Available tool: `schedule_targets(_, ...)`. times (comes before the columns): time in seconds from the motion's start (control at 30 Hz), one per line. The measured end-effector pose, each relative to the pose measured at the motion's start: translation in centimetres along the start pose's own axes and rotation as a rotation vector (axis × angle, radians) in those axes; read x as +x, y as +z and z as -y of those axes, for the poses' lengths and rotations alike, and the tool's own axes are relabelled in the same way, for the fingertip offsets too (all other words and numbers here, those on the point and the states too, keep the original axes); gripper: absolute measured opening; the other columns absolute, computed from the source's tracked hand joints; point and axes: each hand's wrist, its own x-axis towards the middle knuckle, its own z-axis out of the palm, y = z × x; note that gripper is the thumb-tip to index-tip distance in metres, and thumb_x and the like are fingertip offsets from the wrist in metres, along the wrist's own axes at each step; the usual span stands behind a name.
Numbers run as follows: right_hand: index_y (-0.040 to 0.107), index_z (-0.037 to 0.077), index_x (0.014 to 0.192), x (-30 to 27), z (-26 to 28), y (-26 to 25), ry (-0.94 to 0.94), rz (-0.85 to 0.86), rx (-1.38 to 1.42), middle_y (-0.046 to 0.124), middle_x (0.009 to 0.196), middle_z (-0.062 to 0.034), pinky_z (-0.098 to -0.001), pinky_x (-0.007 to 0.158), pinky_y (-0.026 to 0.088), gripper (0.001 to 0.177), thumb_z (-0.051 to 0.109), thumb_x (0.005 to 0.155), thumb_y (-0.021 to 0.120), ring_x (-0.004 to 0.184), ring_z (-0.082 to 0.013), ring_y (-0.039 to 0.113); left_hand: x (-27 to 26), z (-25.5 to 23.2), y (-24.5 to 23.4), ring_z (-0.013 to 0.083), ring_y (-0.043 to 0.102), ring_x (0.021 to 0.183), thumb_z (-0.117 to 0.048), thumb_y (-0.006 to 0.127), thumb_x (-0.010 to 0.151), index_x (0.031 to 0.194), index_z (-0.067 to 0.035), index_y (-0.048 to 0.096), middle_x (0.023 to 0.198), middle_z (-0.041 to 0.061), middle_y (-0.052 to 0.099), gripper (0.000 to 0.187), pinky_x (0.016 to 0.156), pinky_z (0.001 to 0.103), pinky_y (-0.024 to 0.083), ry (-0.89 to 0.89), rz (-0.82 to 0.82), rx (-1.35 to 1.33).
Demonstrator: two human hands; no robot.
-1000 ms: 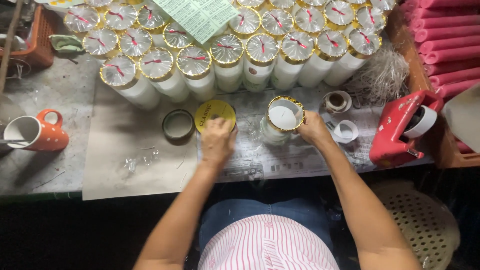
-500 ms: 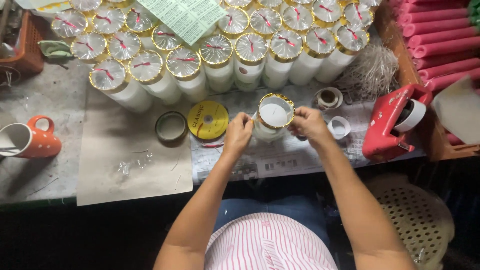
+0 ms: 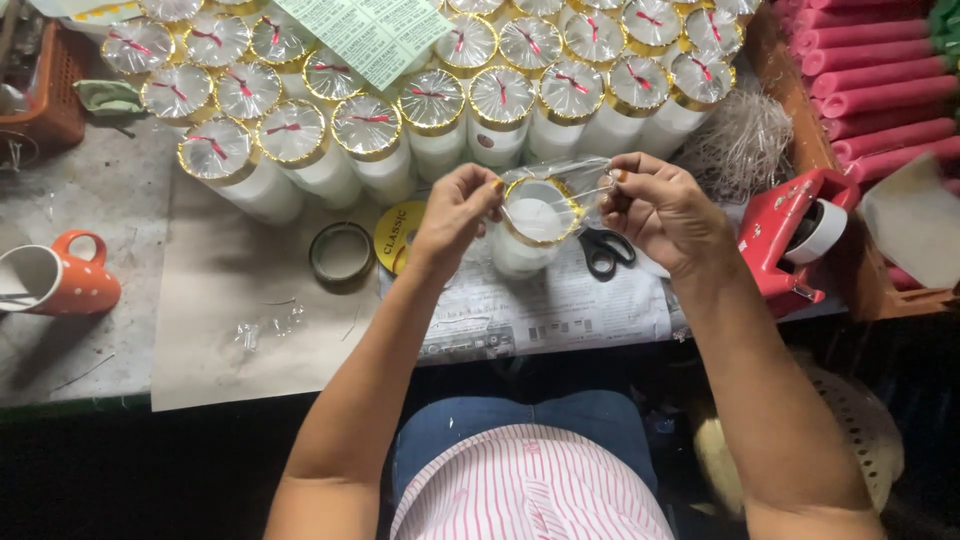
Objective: Applying adhesive labels and plastic wrapping to white candles in glass jars at a production station.
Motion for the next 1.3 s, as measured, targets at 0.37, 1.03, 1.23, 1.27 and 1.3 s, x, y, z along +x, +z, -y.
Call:
schedule_targets(0.37, 0.063, 0.003, 0.119, -1.6, 1.3, 1.2, -0.098, -0.035, -0.356, 0.067, 0.091, -0.0123, -0.0371, 0.065, 0.064, 0.026, 0.016, 0.098, 0.069, 0.081, -0.0216, 0.073, 0.1, -1.1, -0.5, 0.0194, 0.072, 0.068, -0.035, 0.069, 0.09, 0.1, -0.005, 0.068, 0.081, 0.013, 0.071, 0.032, 0.046, 0.028, 0.057, -0.091, -0.052, 0.23)
schedule_targets(1.03, 0.064, -0.006, 0.117, -6.1, 11.7, 4.8, -0.464, -0.122, -1.087, 0.068, 0.101, -0.0175, -0.0255, 0.069, 0.059, 0.015, -0.008, 0.102, 0.063, 0.08, -0.02, 0.066, -1.5, -16.4, 1.6, 0.0098, 0.056, 0.081, 0.016, 0.061, 0.078, 0.107, -0.018, 0.057, 0.102, 0.001, 0.061, 0.044, 0.058, 0.02, 0.045, 0.528, 0.121, 0.54)
schedule_targets(1.23, 0.06, -0.007, 0.126, -9.3, 9.1, 4.1, -0.493, -0.09, -1.156, 0.068, 0.101, -0.0173, -0.023, 0.067, 0.058, 0.023, -0.006, 0.105, 0.069, 0.08, -0.0187, 0.066, 1.1, -14.0, 0.7, 0.0416, 0.036, 0.13, 0.003, 0.064, 0.079, 0.109, -0.016, 0.073, 0.147, 0.015, 0.045, 0.036, 0.091, 0.054, 0.052, 0.645, 0.539, 1.578)
schedule_targets(1.27, 0.058, -0.005, 0.125, -9.8, 8.3, 4.1, -0.445, -0.077, -1.128, 0.064, 0.097, -0.0136, -0.0206, 0.062, 0.054, 0.025, -0.009, 0.102, 0.065, 0.076, -0.0163, 0.06, 1.9, -13.6, 0.1, 0.0464, 0.031, 0.138, -0.003, 0.066, 0.081, 0.084, -0.014, 0.07, 0.147, 0.018, 0.049, 0.012, 0.103, 0.06, 0.039, 0.595, 0.563, 1.559)
schedule_targets(1.3, 0.056, -0.003, 0.124, -10.2, 7.6, 4.2, -0.399, -0.063, -1.099, 0.061, 0.093, -0.01, -0.0182, 0.057, 0.049, 0.027, -0.011, 0.099, 0.061, 0.072, -0.014, 0.055, 2.7, -13.2, -0.5, 0.0513, 0.027, 0.145, -0.008, 0.068, 0.084, 0.059, -0.011, 0.068, 0.147, 0.021, 0.053, 0.025, 0.114, 0.065, 0.026, 0.546, 0.585, 1.541)
